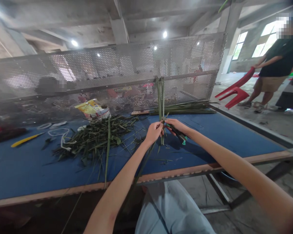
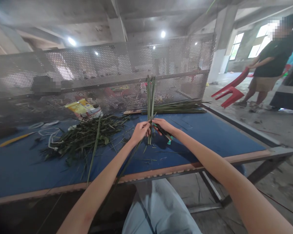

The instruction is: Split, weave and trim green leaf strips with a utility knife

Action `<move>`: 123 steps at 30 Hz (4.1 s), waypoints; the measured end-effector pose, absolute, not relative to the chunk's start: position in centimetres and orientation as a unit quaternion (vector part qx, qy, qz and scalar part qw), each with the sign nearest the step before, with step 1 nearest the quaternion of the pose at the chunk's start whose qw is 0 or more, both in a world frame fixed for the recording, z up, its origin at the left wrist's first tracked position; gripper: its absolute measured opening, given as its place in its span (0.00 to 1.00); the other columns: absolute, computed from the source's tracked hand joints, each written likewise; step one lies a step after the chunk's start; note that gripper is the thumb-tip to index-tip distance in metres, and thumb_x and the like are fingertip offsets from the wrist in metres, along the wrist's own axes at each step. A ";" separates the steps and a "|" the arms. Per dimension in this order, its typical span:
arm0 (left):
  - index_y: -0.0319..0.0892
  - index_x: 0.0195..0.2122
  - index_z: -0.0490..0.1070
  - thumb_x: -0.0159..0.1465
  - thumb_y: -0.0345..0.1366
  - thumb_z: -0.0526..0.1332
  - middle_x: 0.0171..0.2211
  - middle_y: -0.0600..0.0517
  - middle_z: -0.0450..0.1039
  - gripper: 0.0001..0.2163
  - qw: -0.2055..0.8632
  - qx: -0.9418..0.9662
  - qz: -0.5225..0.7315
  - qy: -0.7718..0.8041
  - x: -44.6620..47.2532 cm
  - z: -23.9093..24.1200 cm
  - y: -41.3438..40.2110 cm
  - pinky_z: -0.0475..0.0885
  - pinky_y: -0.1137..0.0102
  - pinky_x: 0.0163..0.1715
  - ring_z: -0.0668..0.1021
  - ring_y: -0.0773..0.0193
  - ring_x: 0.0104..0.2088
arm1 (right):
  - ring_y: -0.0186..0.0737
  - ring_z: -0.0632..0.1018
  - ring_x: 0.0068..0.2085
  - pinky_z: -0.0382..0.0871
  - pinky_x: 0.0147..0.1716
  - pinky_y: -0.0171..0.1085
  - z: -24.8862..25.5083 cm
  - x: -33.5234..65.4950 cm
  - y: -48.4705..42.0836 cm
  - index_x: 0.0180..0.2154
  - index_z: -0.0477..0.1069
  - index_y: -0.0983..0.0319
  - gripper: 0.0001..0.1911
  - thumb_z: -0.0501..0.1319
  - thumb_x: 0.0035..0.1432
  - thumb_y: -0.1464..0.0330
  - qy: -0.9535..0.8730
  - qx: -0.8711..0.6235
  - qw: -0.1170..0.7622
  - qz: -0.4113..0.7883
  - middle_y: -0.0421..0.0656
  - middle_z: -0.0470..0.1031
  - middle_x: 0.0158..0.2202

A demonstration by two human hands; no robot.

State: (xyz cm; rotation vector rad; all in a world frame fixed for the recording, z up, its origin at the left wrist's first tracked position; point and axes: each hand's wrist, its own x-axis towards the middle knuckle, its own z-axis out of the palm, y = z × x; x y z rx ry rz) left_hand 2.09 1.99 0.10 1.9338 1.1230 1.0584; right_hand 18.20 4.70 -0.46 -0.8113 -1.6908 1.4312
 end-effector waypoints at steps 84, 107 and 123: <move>0.41 0.18 0.64 0.61 0.33 0.51 0.17 0.52 0.70 0.14 0.193 0.789 0.400 0.425 1.5 -0.3 1.8 0.66 0.73 0.24 0.70 0.69 0.17 | 0.29 0.63 0.11 0.54 0.10 0.30 0.3 19.3 5.4 0.44 0.68 0.67 0.14 0.49 0.62 0.67 -0.640 -0.332 0.386 0.575 0.32 0.58 0.16; 0.40 0.22 0.68 0.61 0.33 0.52 0.19 0.51 0.71 0.12 0.131 0.780 0.414 0.450 1.6 0.0 1.5 0.65 0.74 0.25 0.71 0.67 0.21 | 0.30 0.66 0.11 0.58 0.09 0.30 0.0 18.1 4.0 0.27 0.61 0.62 0.14 0.54 0.61 0.59 -0.690 -0.343 0.322 0.550 0.34 0.62 0.16; 0.39 0.20 0.66 0.60 0.34 0.53 0.17 0.52 0.71 0.12 0.288 0.746 0.432 0.417 1.9 0.1 1.6 0.67 0.74 0.21 0.70 0.69 0.16 | 0.28 0.62 0.10 0.55 0.10 0.30 0.5 19.4 5.5 0.31 0.61 0.63 0.11 0.54 0.60 0.62 -0.639 -0.345 0.373 0.577 0.32 0.59 0.15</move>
